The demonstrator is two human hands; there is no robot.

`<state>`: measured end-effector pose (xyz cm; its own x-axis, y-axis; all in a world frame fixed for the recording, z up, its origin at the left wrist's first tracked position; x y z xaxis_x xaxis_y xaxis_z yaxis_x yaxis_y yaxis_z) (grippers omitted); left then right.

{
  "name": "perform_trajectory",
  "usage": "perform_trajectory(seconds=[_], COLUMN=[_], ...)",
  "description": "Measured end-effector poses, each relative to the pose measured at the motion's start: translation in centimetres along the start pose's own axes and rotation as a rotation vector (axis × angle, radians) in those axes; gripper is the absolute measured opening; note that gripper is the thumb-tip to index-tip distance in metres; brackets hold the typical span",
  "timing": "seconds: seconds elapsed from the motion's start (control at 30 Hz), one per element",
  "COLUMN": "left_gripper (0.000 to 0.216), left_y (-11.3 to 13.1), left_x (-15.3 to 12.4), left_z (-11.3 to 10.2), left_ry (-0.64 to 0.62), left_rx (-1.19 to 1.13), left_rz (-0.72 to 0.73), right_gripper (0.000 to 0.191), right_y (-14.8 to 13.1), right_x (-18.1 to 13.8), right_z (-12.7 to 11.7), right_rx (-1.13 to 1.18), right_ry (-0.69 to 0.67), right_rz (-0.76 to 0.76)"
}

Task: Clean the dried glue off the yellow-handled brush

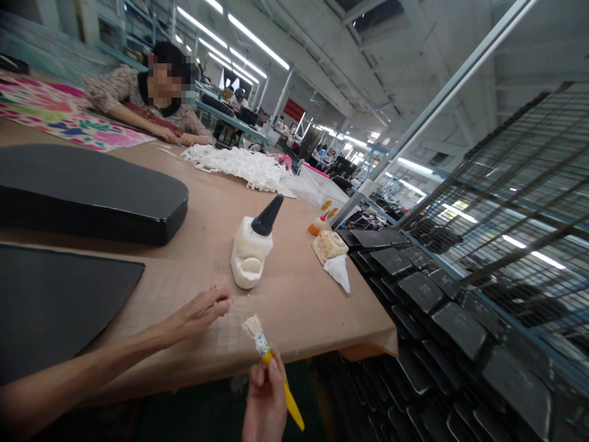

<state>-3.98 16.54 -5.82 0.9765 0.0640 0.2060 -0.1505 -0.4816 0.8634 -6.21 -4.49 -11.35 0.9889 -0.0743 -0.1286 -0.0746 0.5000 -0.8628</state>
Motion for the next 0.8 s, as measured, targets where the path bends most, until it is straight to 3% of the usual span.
perform_trajectory(seconds=[0.17,0.3,0.47,0.6,0.8], left_gripper=[0.022,0.016,0.008,0.011,0.028], left_y=[1.2,1.5,0.7,0.0,0.3], left_x=[-0.3,-0.1,0.2,0.3,0.8], left_z=[1.9,2.6,3.5,2.9,3.0], left_ry=[-0.123,-0.147,-0.081,-0.06,-0.19], left_rx=[-0.116,-0.171,0.016,0.158,-0.2], left_rz=[0.095,0.062,0.099,0.088,-0.053], right_gripper=[0.023,0.025,0.027,0.026,0.032], right_y=[0.2,0.1,0.2,-0.6,-0.9], right_x=[0.4,0.9,0.5,-0.4,-0.2], right_z=[0.1,-1.1,-1.4,-1.5,-1.8], right_rx=[0.043,-0.029,-0.081,-0.05,-0.153], right_ry=[-0.001,-0.052,-0.01,0.103,0.027], right_rz=[-0.001,-0.037,-0.089,-0.16,-0.208])
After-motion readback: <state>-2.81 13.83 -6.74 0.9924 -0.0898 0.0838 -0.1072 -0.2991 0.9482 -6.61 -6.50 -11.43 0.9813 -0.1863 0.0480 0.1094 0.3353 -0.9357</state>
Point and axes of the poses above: each hand's wrist, its own x-axis towards the middle knuckle, its own z-axis out of the palm, y = z × x, the point moved 1 cm from there along x, towards the middle knuckle, and after that the axes turned 4 degrees about y, right-handed, at the moved point
